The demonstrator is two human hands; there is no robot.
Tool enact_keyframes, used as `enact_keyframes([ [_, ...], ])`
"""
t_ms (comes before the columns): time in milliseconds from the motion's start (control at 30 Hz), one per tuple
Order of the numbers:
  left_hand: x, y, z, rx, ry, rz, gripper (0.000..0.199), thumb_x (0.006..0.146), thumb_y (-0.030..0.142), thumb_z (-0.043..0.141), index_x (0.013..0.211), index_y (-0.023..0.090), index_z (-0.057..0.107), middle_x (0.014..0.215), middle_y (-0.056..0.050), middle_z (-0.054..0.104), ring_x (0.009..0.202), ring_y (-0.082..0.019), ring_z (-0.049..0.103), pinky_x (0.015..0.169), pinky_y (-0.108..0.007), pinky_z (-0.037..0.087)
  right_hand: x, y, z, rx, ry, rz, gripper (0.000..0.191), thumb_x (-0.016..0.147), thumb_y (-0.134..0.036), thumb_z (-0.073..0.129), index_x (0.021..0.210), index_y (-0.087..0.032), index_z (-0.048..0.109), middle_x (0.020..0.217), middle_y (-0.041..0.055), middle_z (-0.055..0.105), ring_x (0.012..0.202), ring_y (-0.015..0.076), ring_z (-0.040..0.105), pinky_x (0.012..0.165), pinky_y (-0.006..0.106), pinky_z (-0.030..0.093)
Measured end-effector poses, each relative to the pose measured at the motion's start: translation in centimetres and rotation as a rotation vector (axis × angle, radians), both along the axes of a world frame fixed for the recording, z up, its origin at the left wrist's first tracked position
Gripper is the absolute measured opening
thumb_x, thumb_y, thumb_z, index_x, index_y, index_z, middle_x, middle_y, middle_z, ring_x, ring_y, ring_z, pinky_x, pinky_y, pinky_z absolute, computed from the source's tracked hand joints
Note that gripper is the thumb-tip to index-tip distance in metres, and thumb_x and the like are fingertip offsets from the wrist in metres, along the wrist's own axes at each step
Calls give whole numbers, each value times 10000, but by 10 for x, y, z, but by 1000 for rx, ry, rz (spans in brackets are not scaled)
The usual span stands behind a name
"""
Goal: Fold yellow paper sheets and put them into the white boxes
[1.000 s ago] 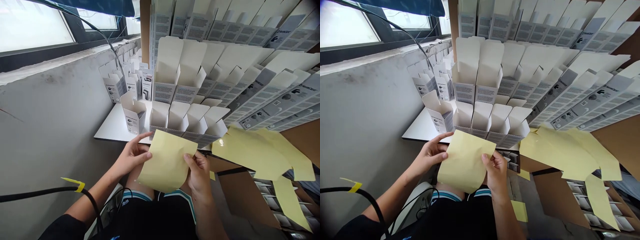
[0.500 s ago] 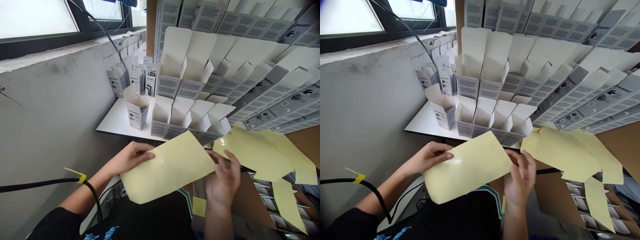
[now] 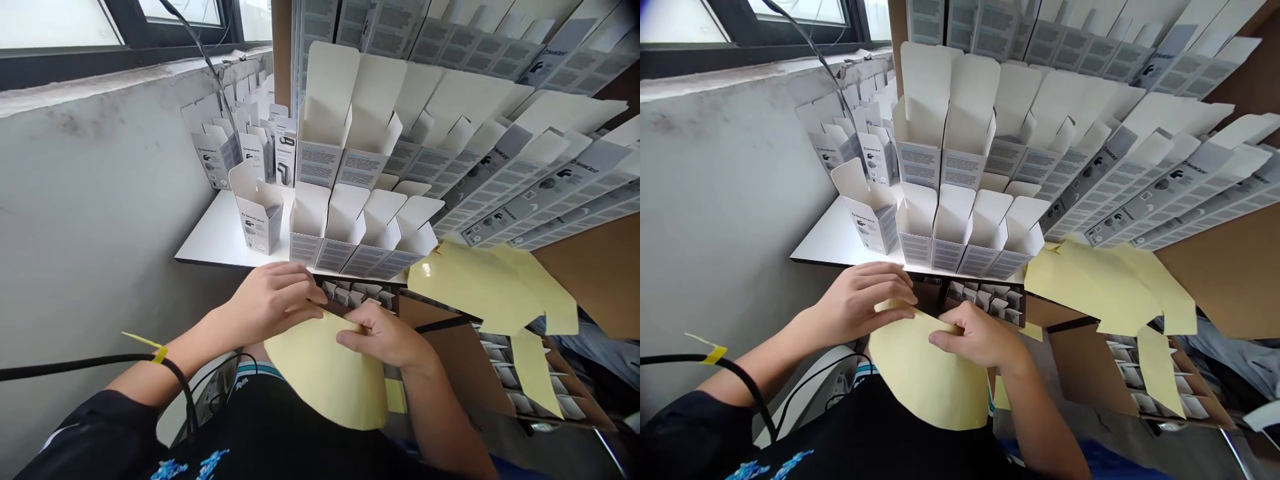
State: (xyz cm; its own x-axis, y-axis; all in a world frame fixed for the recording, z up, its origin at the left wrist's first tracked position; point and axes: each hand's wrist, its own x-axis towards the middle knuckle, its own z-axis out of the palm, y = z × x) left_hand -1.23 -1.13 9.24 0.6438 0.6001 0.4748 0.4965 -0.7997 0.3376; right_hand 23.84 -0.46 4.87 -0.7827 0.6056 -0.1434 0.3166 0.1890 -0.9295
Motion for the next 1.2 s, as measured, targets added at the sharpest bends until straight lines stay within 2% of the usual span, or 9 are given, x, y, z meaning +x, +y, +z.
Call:
enact_keyframes([
  [67, -4, -12, -2, 207, -116, 80, 93, 897, 266, 722, 954, 209, 676, 955, -27, 745, 977, -197, 686, 1042, -405, 447, 3, -6, -7, -40, 127, -52, 474, 907, -443, 587, 594, -170, 360, 585, -33, 286, 541, 63, 268, 485, 227, 195],
  [133, -4, -26, -8, 302, -213, 183, 144, 840, 204, 772, 939, 210, 667, 936, -31, 707, 952, -197, 657, 996, -419, 464, 2, -15, -12, -41, 240, -150, 454, 902, -410, 579, 591, -173, 349, 577, -33, 287, 529, 61, 268, 481, 230, 193],
  [267, 7, -49, -22, 105, -261, 174, 173, 843, 174, 762, 998, 182, 686, 829, -34, 634, 734, -134, 600, 669, -266, 487, -10, -35, -13, 35, 351, -300, 373, 887, -325, 562, 623, -175, 345, 579, -42, 268, 521, 59, 258, 477, 227, 197],
  [400, 21, -57, -29, 84, -241, 170, 246, 844, 197, 767, 1076, 164, 695, 873, -50, 670, 709, -124, 629, 619, -240, 488, -18, -48, 1, 327, 276, -352, 349, 899, -267, 513, 622, -170, 325, 582, -39, 281, 521, 63, 305, 501, 233, 228],
  [533, 28, -57, -31, 70, -247, 101, 151, 868, 232, 744, 965, 148, 665, 831, -40, 708, 677, -136, 651, 615, -253, 484, -18, -55, 11, 672, 91, -275, 273, 948, -184, 407, 680, -173, 459, 636, -15, 506, 599, 95, 481, 587, 264, 294],
  [667, 29, -54, -36, -3, -212, 80, 81, 938, 228, 642, 924, 151, 660, 791, -31, 703, 617, -127, 637, 568, -248, 445, -20, -51, 1, 954, -22, -239, 262, 899, -84, 378, 678, -187, 473, 600, -19, 544, 559, 101, 529, 550, 280, 281],
  [833, 20, -50, -47, -131, -189, 49, 114, 945, 188, 585, 893, 168, 684, 783, -23, 701, 624, -115, 643, 568, -219, 417, -30, -42, -17, 1137, -158, -188, 242, 812, -57, 405, 607, -185, 427, 499, -34, 518, 425, 84, 489, 476, 289, 230],
  [1000, 11, -48, -56, -152, -152, 40, 138, 930, 154, 558, 853, 163, 671, 765, -24, 694, 611, -113, 631, 562, -226, 378, -39, -39, -29, 1121, -183, -195, 216, 766, -66, 440, 591, -177, 381, 468, -34, 521, 405, 85, 447, 465, 286, 192],
  [1200, 7, -45, -64, -349, -187, -4, 145, 932, 148, 542, 858, 167, 665, 797, -31, 688, 671, -114, 622, 613, -213, 400, -37, -45, -26, 787, -318, -145, 303, 903, -169, 437, 619, -162, 333, 536, -15, 515, 502, 87, 382, 523, 267, 176],
])
